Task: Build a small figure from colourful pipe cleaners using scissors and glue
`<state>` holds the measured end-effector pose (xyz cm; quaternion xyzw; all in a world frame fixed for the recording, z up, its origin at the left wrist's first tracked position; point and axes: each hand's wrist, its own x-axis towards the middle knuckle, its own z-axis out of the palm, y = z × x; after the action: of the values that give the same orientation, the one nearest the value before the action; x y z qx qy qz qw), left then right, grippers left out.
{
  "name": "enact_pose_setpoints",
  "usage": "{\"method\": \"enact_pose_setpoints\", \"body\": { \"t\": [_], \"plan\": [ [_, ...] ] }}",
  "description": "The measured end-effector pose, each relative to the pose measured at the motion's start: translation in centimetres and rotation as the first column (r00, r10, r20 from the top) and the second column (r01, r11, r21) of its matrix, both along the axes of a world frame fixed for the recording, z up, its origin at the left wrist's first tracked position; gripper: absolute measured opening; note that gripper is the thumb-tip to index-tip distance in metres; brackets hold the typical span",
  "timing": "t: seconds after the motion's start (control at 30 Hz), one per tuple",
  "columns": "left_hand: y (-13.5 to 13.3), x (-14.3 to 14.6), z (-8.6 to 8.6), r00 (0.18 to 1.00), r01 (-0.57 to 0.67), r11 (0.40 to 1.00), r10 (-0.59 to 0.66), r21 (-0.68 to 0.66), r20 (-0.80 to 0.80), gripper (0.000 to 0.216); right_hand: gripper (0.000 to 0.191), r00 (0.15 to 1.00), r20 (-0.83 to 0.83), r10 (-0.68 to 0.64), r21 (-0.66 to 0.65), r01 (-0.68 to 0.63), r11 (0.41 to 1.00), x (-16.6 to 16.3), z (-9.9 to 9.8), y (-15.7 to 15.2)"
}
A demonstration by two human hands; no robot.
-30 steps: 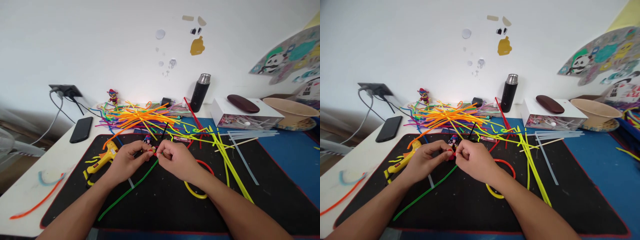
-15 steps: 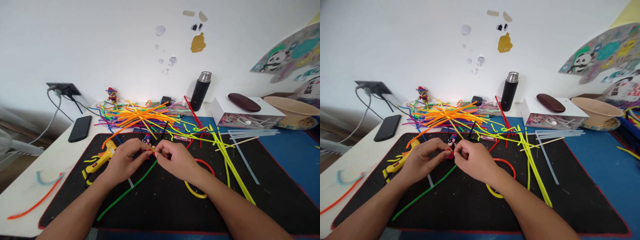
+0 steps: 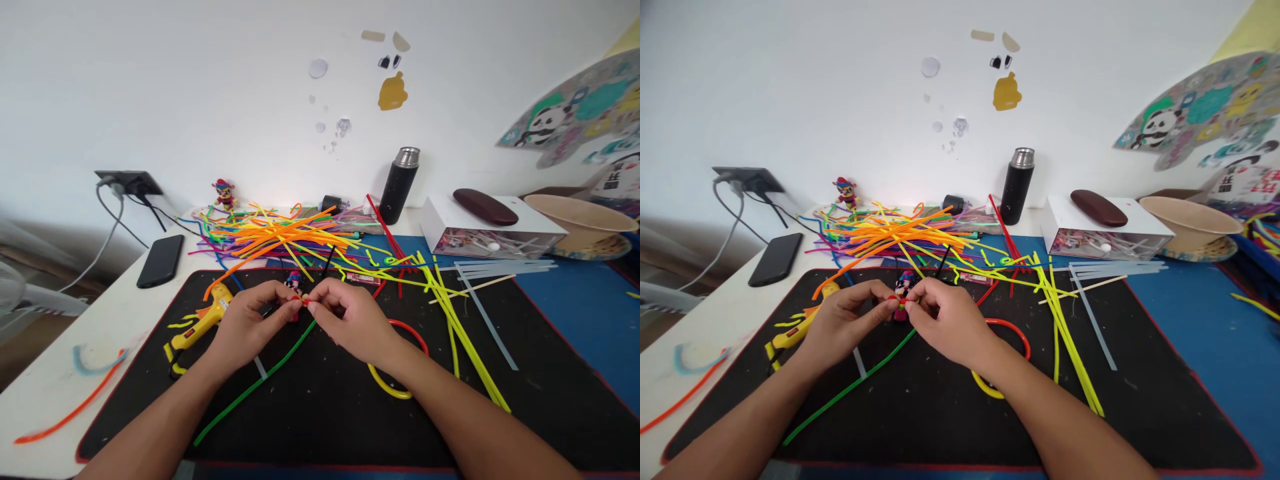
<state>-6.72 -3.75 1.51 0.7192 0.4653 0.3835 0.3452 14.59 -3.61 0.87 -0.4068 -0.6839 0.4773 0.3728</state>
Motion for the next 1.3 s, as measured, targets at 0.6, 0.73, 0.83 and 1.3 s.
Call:
{"method": "enact_pose_setpoints", "body": {
  "t": [0.6,0.73,0.83,1.3],
  "plan": [
    [0.1,0.0,0.0,0.994,0.106,0.994,-0.106,-0.027,-0.018,0.019,0.008,0.997,0.076,0.012,0.101,-0.020,0.995,0.2,0.4,0.0],
    [0.4,-0.2,-0.3,0.982,0.157,0.956,-0.125,0.247,-0.142,0.010,0.010,0.980,0.197,0.029,0.137,-0.057,0.989,0.4,0.6,0.0],
    [0.8,-0.3,-0.5,0.948,0.255,0.851,-0.128,0.460,-0.290,0.008,0.013,0.954,0.300,0.013,0.201,-0.077,0.976,0.4,0.6,0.0],
    [0.1,0.2,-0.5,1.000,0.013,1.000,-0.013,-0.005,-0.012,0.021,0.009,0.997,0.080,0.001,0.034,-0.004,0.999,0.3,-0.2,0.2]
  ]
}}
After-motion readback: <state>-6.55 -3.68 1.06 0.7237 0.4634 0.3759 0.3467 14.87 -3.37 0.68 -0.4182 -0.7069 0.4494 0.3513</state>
